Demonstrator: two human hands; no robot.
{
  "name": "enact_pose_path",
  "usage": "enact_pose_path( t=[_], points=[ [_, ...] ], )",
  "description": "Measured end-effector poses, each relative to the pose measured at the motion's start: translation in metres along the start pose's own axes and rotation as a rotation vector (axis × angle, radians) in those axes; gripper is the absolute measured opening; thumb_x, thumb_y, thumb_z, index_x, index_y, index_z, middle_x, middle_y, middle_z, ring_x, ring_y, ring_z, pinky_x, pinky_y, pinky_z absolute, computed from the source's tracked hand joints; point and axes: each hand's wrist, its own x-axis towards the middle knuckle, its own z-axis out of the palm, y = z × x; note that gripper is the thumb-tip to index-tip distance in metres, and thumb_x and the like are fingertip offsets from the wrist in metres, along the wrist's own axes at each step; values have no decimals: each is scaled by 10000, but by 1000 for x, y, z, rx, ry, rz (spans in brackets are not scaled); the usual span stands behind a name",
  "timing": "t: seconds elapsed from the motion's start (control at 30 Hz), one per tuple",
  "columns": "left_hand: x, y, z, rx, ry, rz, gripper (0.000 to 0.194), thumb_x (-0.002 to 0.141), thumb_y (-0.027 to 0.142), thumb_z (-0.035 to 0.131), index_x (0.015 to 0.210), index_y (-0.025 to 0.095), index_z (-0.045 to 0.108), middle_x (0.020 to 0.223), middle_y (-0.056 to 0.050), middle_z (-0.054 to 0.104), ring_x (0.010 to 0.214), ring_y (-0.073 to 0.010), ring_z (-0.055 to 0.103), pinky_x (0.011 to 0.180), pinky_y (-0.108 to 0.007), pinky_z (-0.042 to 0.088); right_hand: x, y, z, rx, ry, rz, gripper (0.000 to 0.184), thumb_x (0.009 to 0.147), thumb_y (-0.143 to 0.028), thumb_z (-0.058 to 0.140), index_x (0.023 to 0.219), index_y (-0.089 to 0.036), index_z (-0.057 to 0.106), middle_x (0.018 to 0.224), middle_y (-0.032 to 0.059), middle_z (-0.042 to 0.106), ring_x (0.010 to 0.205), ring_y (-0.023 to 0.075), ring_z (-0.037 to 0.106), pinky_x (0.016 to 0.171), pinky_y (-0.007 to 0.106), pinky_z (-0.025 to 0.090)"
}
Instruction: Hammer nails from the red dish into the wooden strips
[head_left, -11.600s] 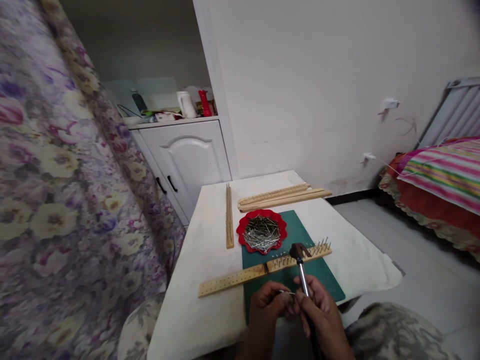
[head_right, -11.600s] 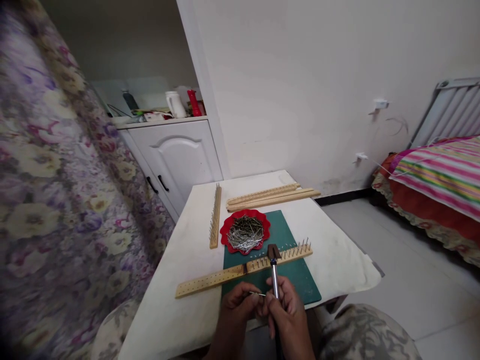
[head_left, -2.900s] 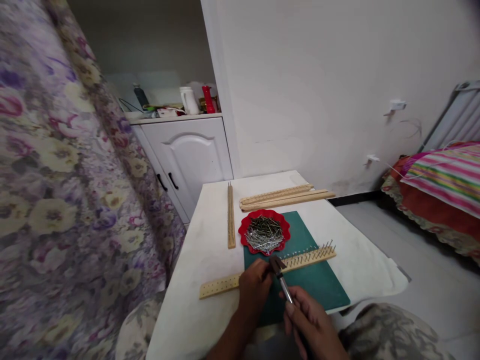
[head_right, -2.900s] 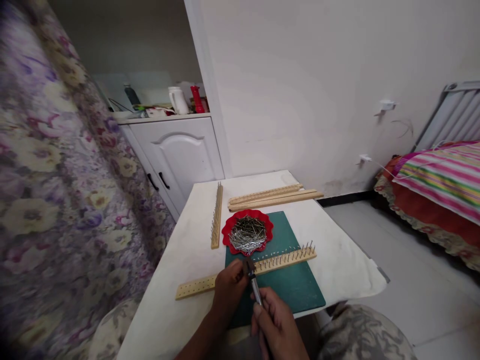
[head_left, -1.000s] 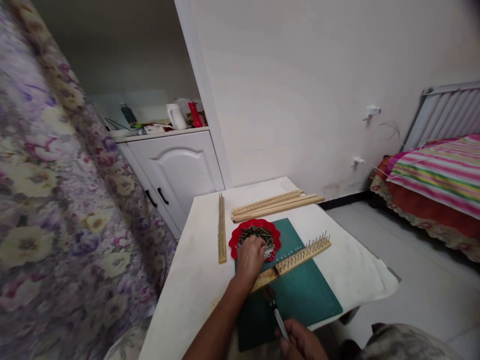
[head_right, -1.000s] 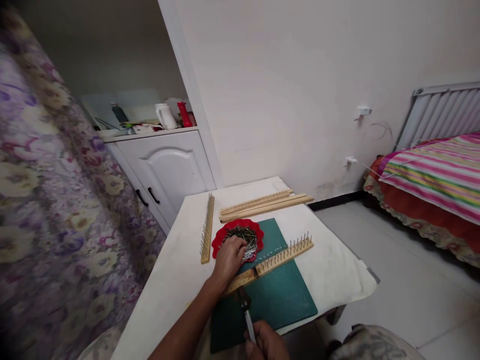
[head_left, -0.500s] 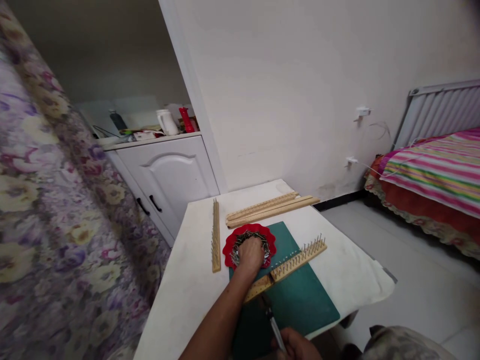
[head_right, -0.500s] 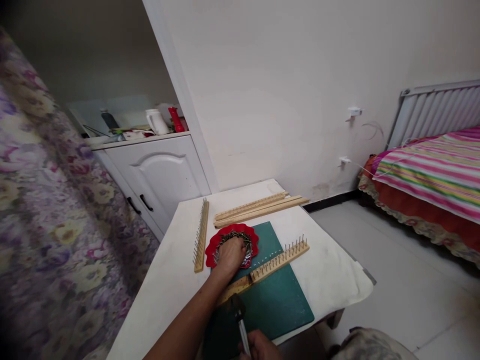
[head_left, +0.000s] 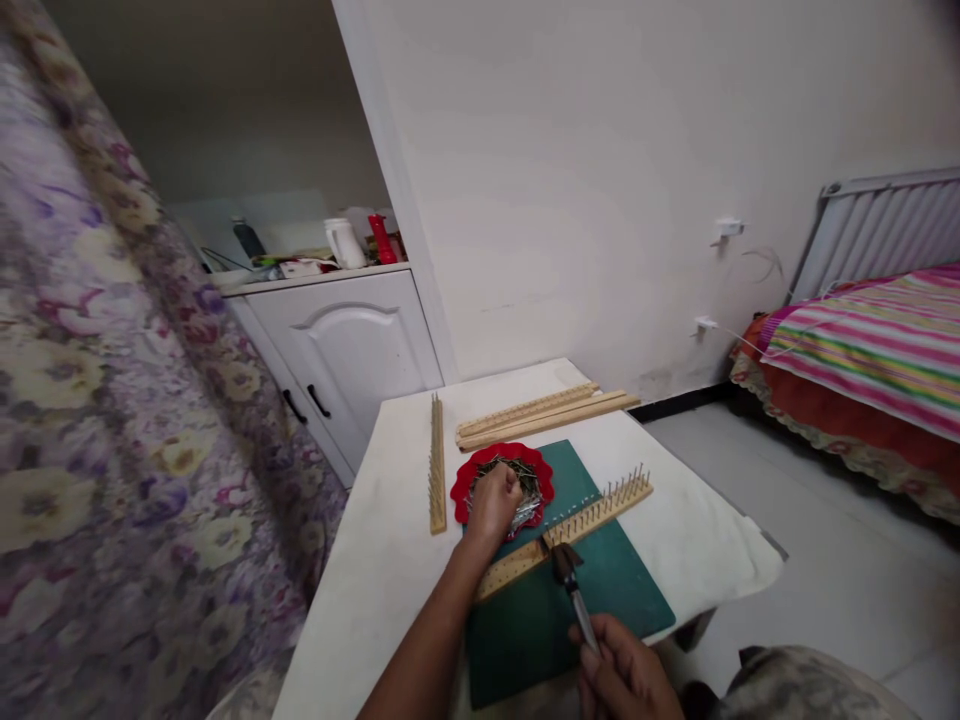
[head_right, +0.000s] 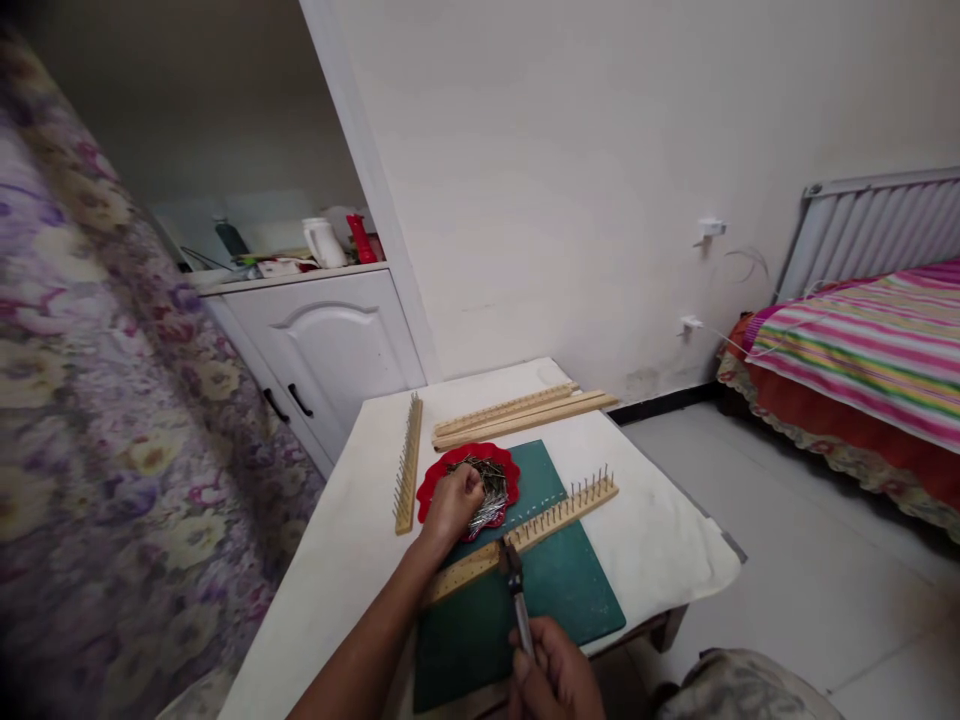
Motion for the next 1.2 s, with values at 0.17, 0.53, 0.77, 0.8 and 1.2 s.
enact_pose_path(
  t=[0.17,0.53,0.77,0.8,1.2],
  points=[
    [-44,-10,-4,-361,-13,-28,146,781,181,446,897,180,535,667,32,602,574,-110,602,559,-199,454,-1,-9,-9,24,18,2,507,734,-648,564,901,-175,490,452,-82,539,259,30,318,291,131,178],
    [-85,5,-1,-518,13,-7,219,815,356,504,763,173,612,724,-1,640,676,-151,589,627,-232,450,-4,-16,-5,11,16,-11,435,779,-584,570,913,-183,473,443,-97,519,237,16,314,276,123,177],
    [-87,4,10,-440,48,-17,174,789,291,520,765,183,654,715,11,664,673,-148,591,624,-219,433,-3,-13,-7,8,21,-5,448,773,-606,559,913,-190,467,465,-88,530,233,27,322,268,129,164],
    [-87,4,10,-431,50,-17,176,792,291,519,771,184,657,723,9,668,675,-150,594,626,-222,435,-3,-13,-7,4,21,-11,450,771,-607,559,910,-189,473,464,-88,525,231,29,324,266,132,156],
    [-89,7,15,-284,76,48,166,820,261,502,804,211,659,795,-7,679,735,-157,606,699,-248,437,-3,-18,-7,-45,8,8,469,761,-630,543,909,-188,485,457,-92,510,235,39,322,270,142,176]
  ],
)
